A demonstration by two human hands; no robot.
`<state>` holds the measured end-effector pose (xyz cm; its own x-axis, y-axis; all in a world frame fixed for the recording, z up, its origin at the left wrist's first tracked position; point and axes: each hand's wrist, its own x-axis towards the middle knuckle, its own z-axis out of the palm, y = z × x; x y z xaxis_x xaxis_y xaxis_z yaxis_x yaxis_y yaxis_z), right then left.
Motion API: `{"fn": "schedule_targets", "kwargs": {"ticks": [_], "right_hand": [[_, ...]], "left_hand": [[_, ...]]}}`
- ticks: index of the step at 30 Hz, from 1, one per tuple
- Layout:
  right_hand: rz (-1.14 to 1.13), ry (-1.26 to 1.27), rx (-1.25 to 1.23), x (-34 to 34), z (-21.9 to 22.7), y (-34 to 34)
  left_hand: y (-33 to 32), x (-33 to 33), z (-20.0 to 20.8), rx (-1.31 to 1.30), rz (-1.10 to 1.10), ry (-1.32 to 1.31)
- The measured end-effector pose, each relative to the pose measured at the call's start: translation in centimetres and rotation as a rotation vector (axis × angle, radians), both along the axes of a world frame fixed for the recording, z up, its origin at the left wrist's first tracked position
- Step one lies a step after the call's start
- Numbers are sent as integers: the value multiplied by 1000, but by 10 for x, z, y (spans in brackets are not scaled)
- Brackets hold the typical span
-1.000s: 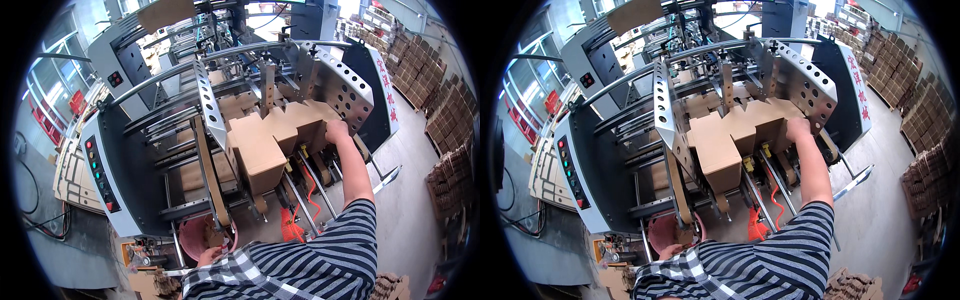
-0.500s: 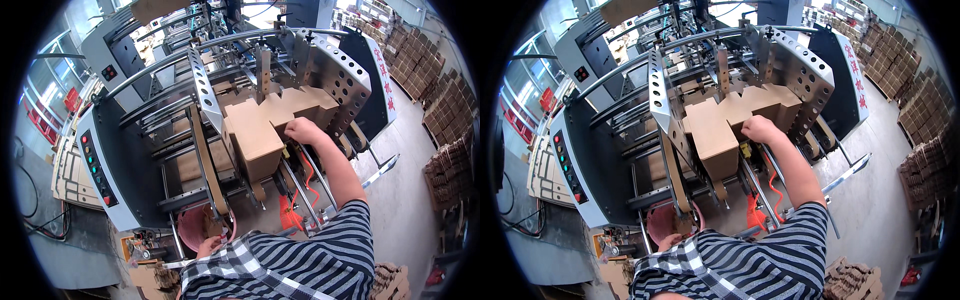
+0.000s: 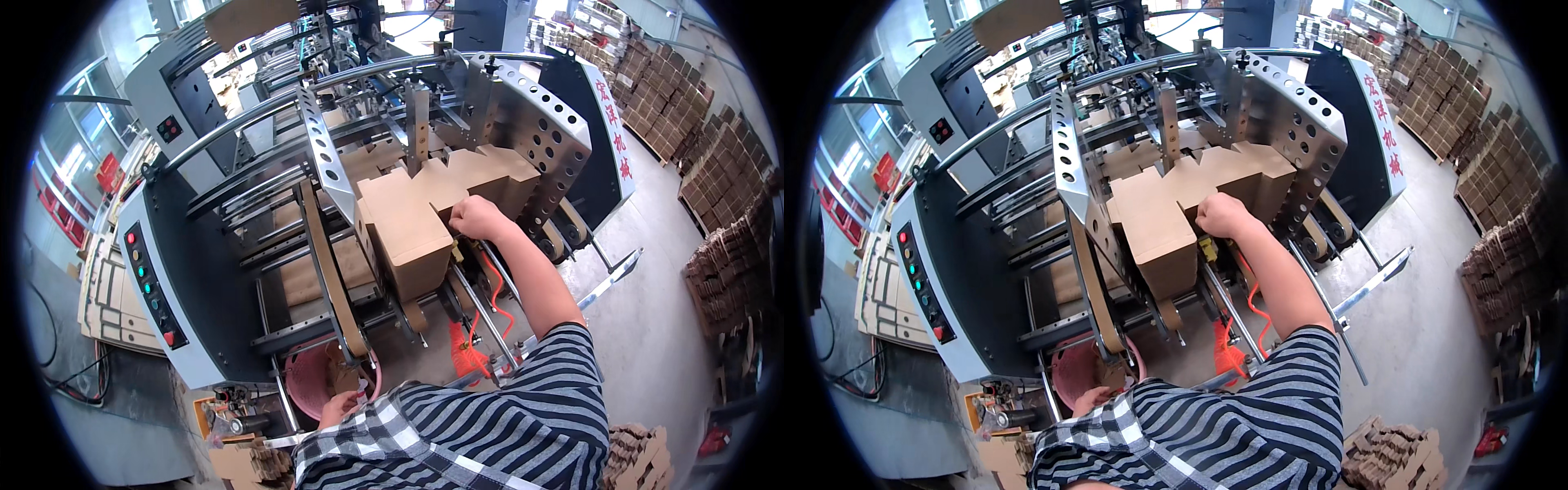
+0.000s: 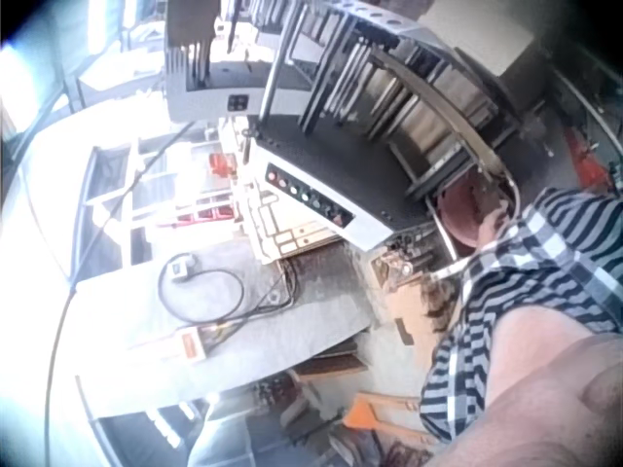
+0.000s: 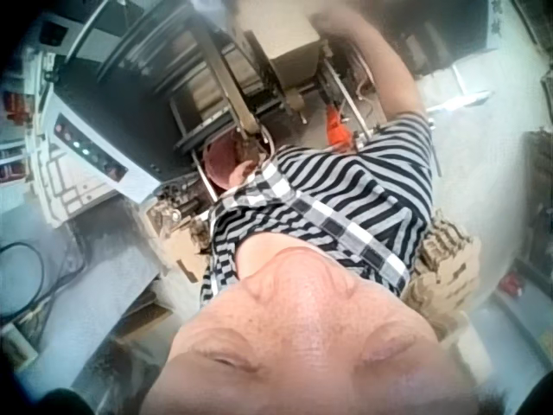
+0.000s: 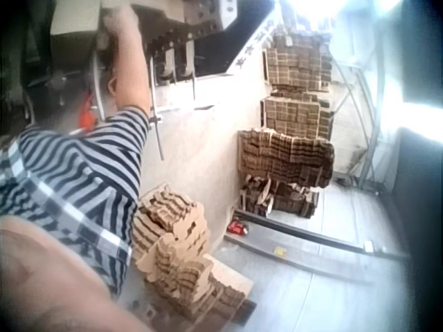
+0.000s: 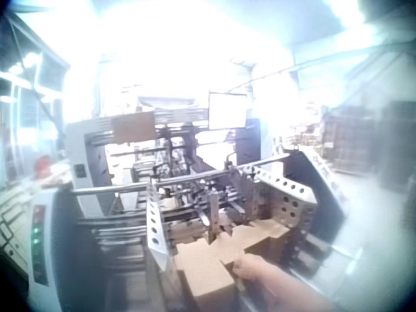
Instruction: The person repeatedly picks up flat cardboard pieces from a stack, folds them into box shapes, and places them into a machine. The person then removes the formed boxes from the machine and stacks them nearby.
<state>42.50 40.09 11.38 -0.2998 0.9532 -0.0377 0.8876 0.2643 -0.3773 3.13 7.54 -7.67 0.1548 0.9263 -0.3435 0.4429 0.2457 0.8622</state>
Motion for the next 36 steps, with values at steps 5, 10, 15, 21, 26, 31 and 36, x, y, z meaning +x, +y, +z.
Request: {"fn": "schedule_targets", "kwargs": {"ticks": [5, 10, 15, 21, 26, 31, 36], "right_hand": [[-427, -492, -221, 45, 14, 11], [-394, -521, 4, 124, -12, 42], [-334, -550, -4, 122, -10, 47], [-346, -551, -30, 109, 5, 41], [-77, -566, -179, 78, 42, 23], [562, 268, -397, -29, 119, -70], [1144, 21, -243, -140, 84, -118]], "left_hand": [[-13, -8, -23, -29, 111, -27], [-8, -2, -21, -32, 89, 12], [-3, 3, -9, 18, 36, 111], [-9, -2, -22, -5, 77, 42], [-6, 4, -11, -45, 102, 32], [-11, 3, -15, -10, 84, 66], [-19, 9, -15, -9, 97, 73]]}}
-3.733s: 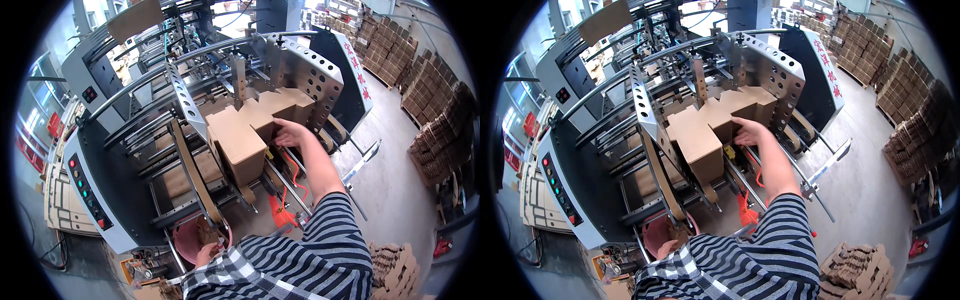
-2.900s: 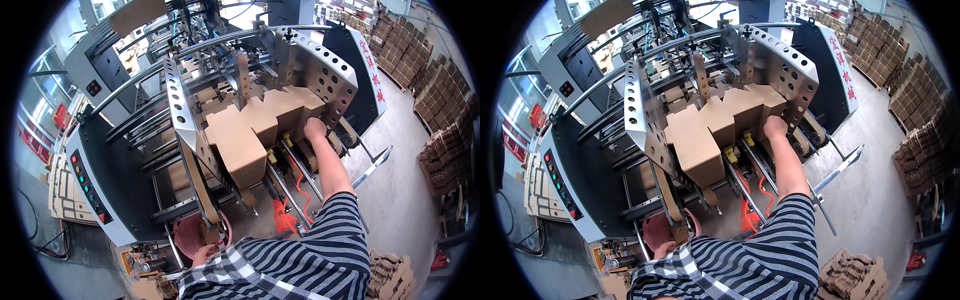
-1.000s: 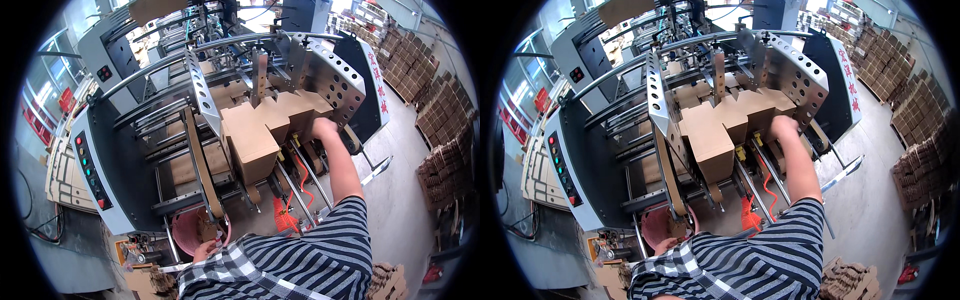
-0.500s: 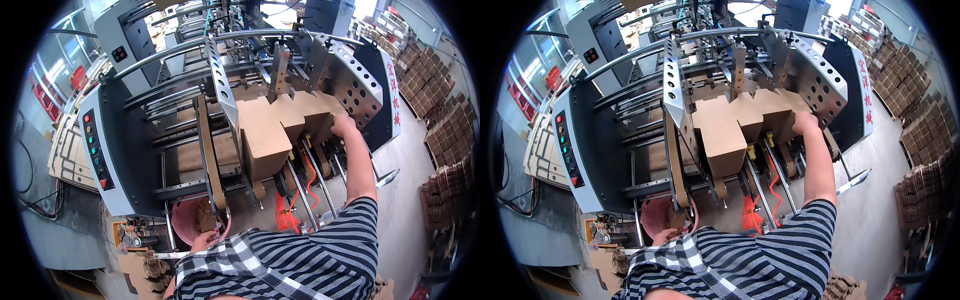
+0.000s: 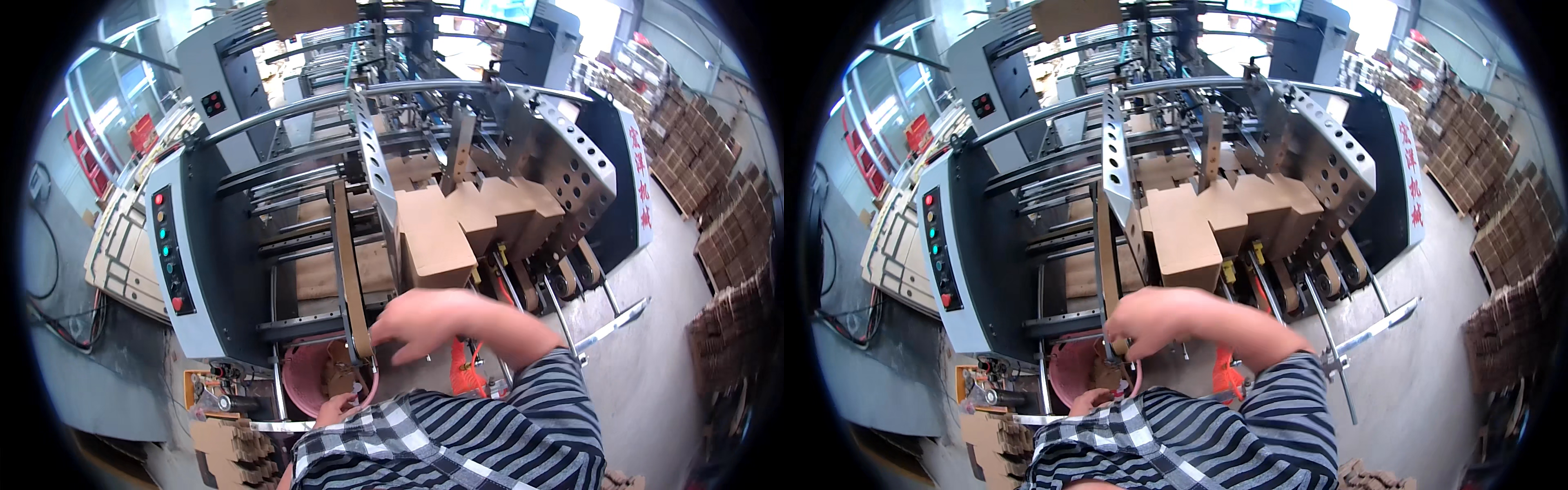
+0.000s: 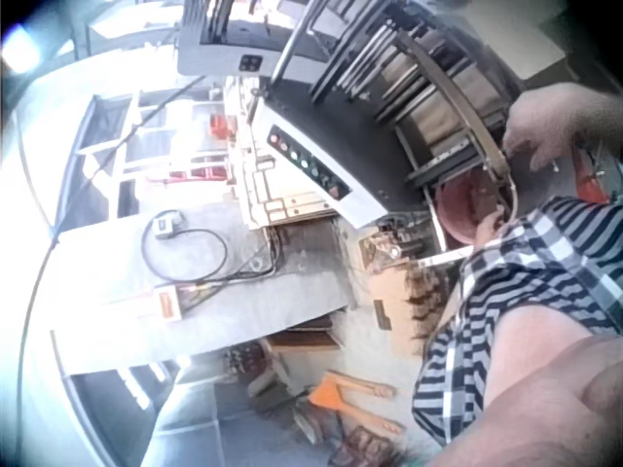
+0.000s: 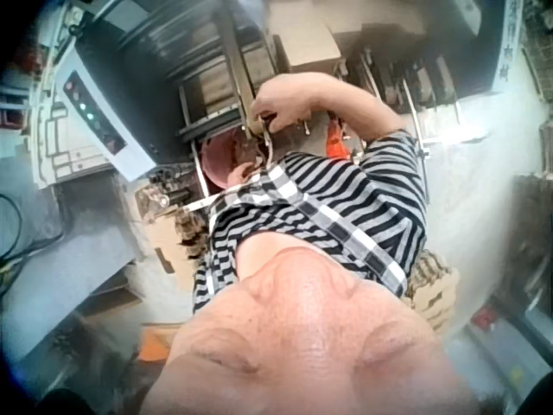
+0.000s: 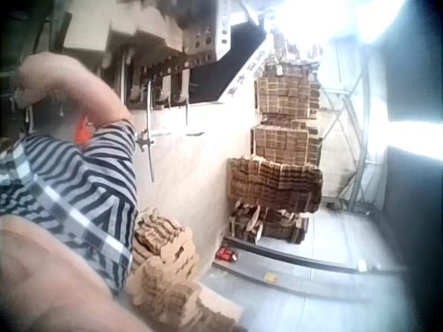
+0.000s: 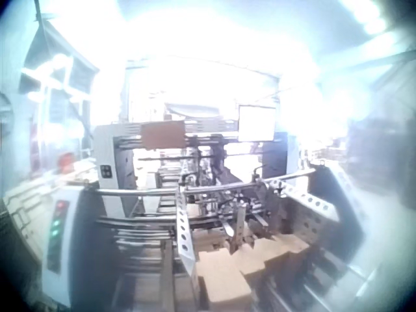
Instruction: The person repeatedly picks up flat cardboard pieces from a stack, folds them into box shapes, and places them into a machine. The person then removes the formed boxes from the machine and stacks them nearby.
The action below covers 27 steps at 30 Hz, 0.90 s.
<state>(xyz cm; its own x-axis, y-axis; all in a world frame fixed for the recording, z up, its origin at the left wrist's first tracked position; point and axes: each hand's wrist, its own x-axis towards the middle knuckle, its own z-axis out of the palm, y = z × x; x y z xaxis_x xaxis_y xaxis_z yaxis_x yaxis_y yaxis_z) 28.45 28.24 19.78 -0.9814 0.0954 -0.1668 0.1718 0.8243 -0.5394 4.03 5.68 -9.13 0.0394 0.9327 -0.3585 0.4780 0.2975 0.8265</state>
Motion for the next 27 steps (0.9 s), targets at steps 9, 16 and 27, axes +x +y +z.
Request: {"fn": "schedule_targets", "kwargs": {"ticks": [9, 16, 27], "right_hand": [[183, 90, 111, -151, -144, -92], [285, -137, 41, -112, -251, -136], [-445, -117, 590, -51, -354, -203]], "left_hand": [[-62, 4, -12, -28, 88, 16], [-107, -1, -26, -116, 104, 30], [-194, -37, -90, -100, 188, 12]]}}
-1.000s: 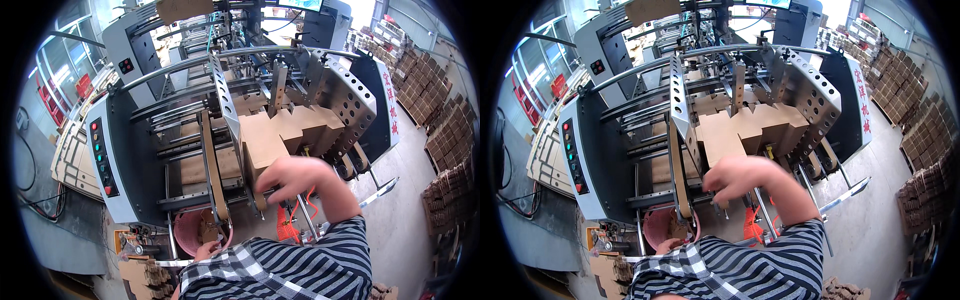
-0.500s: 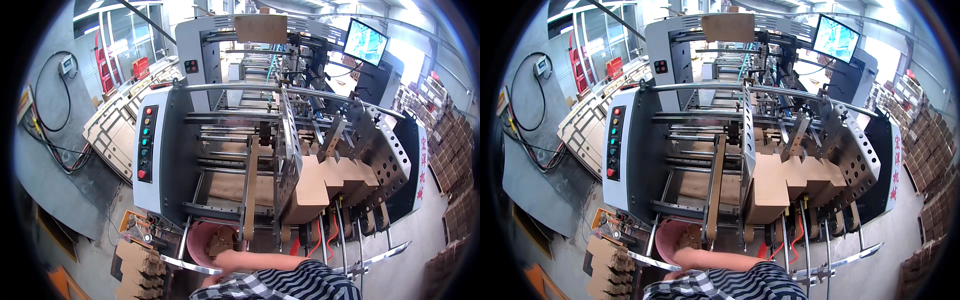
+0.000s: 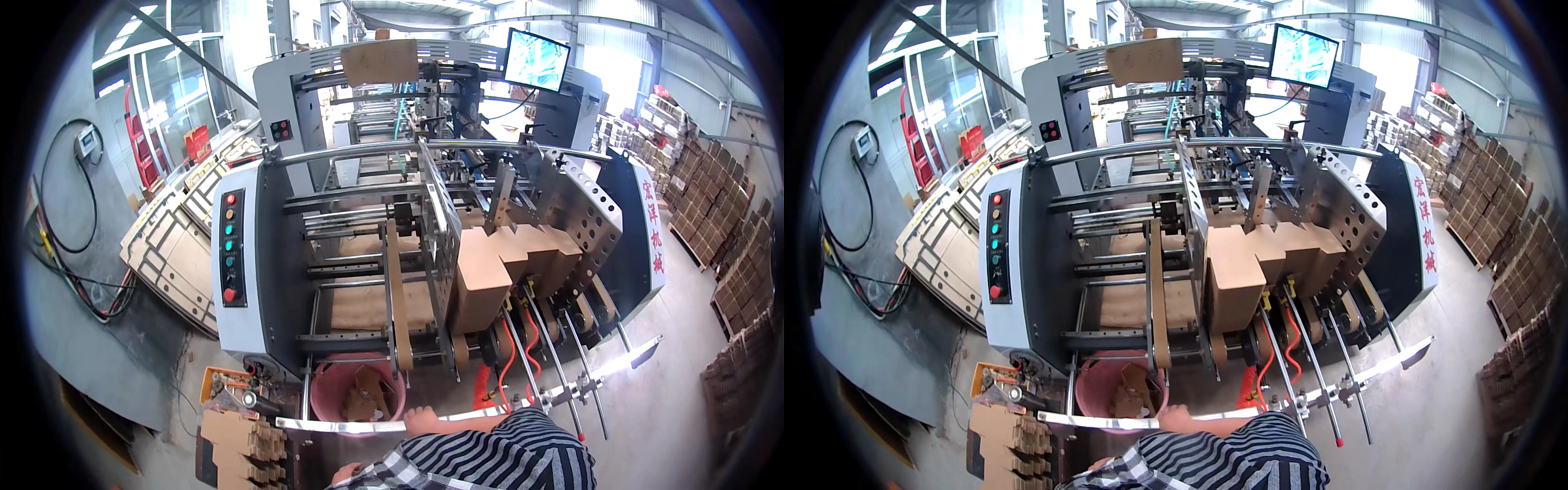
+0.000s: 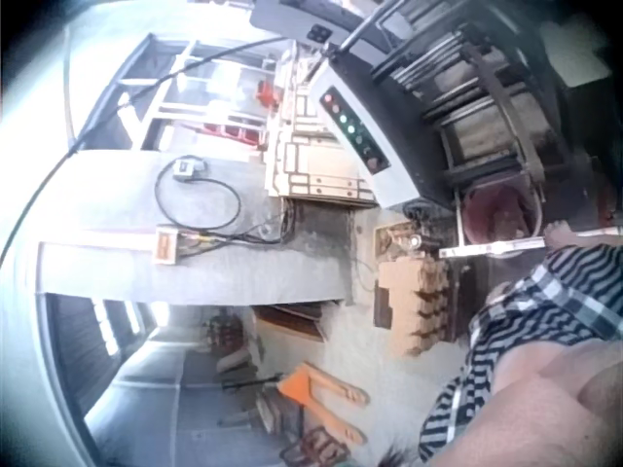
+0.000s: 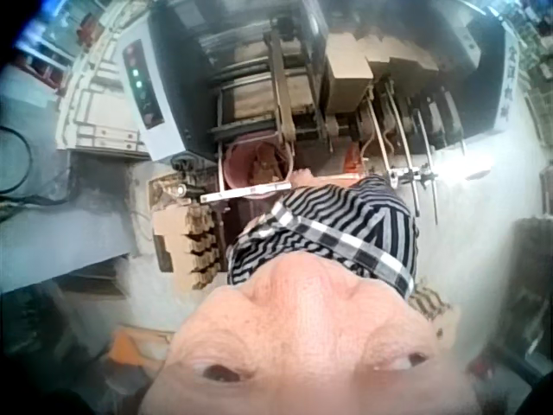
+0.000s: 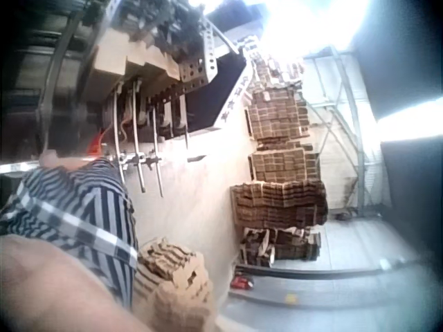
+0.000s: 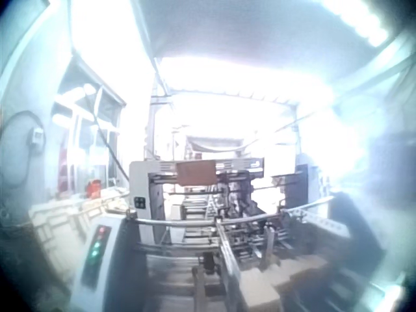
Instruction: The person repeatedly picks up flat cardboard pieces from a stack, folds them into box shapes, and places them into a machine. The person then removes the formed boxes from the machine and stacks them nearby.
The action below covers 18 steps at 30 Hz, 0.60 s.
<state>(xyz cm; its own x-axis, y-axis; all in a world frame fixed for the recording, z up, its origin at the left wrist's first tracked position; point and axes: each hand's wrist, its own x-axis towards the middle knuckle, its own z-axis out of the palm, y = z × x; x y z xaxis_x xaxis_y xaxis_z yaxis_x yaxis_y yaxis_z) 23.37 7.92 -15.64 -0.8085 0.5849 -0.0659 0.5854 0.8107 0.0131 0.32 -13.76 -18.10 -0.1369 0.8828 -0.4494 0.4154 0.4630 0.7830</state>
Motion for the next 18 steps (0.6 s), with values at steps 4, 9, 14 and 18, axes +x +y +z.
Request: {"fn": "schedule_targets", "kwargs": {"ticks": [4, 9, 14, 18], "right_hand": [[-52, 115, 124, 26, -18, -17], [-97, -127, 39, 30, 43, -39], [-318, -166, 61, 53, 28, -36], [-294, -88, 210, 59, 5, -31]], "left_hand": [[-47, 3, -12, -36, 52, 8], [-114, 7, -25, -92, 190, 30], [-161, 12, -37, -125, 296, 47], [-198, 18, -48, -153, 388, 54]]}}
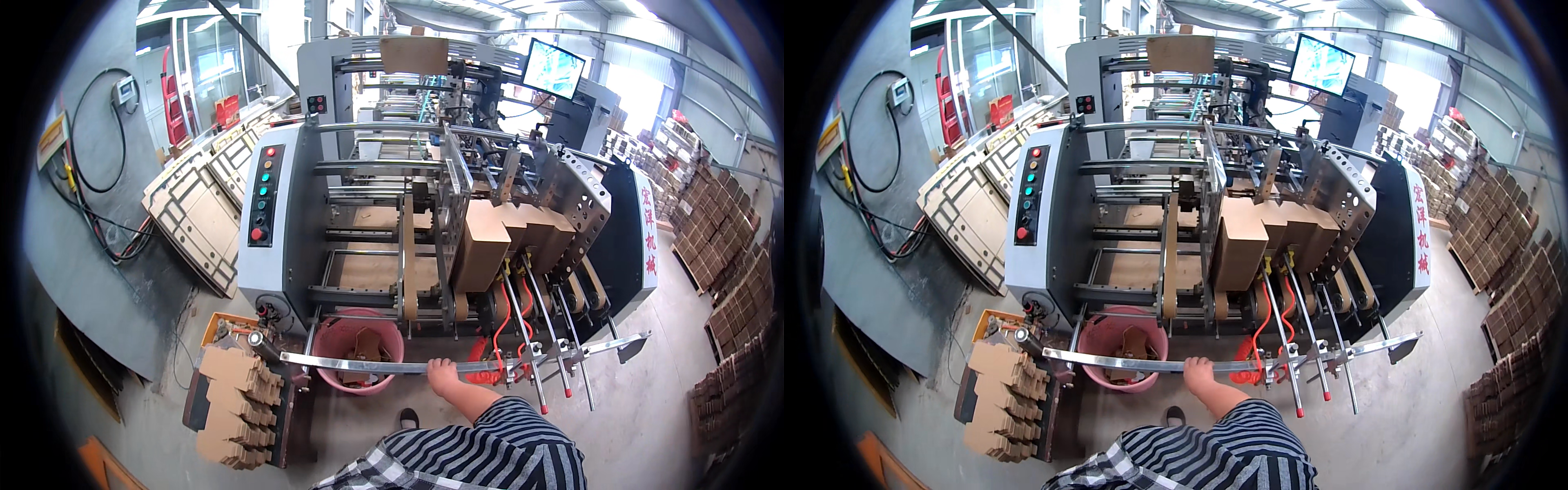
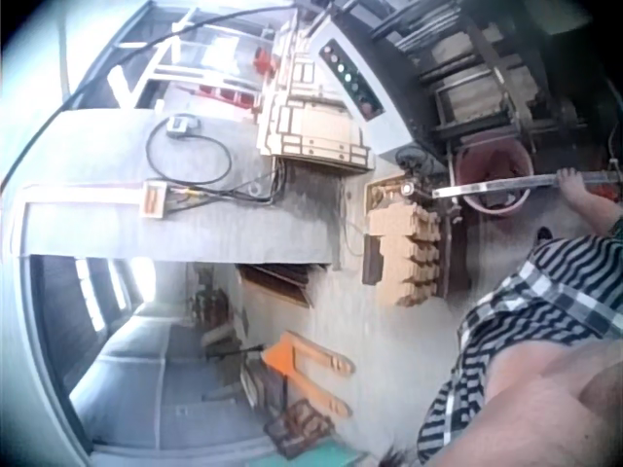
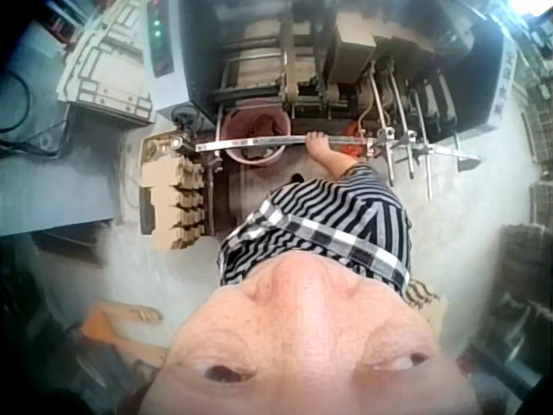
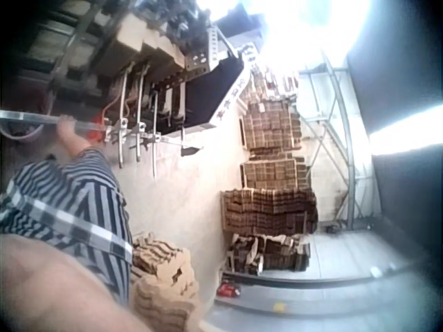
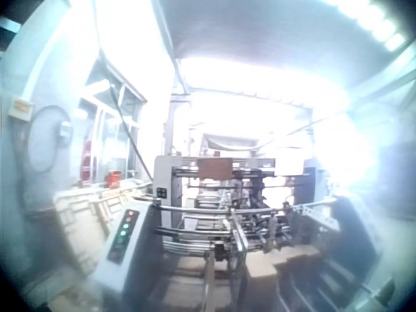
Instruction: The person repeatedly picks up flat cardboard pieces from a stack, folds them into box shapes, and places them into a machine. The person then removes the formed boxes from the machine and stacks them nearby.
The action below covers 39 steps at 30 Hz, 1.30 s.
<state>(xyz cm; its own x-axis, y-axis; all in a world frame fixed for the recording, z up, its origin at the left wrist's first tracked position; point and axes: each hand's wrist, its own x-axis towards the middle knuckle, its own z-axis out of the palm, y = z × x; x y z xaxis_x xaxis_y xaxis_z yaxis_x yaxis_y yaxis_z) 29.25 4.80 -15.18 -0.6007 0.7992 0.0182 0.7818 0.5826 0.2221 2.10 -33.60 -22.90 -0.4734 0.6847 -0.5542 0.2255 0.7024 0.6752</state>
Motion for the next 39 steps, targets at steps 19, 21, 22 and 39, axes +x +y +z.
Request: {"fn": "schedule_targets", "kwargs": {"ticks": [19, 21, 22, 39], "right_hand": [[-168, -301, -294, -13, -9, 35], [-151, -310, -293, -20, -5, 31], [-153, -310, -285, -22, -3, 32], [30, -345, -361, -17, 5, 42]], "left_hand": [[-229, 129, -46, -69, 559, -33], [-256, 147, -68, -81, 580, 28], [-263, 151, -81, -99, 561, 58], [-206, 167, -64, -24, 833, -59]]}}
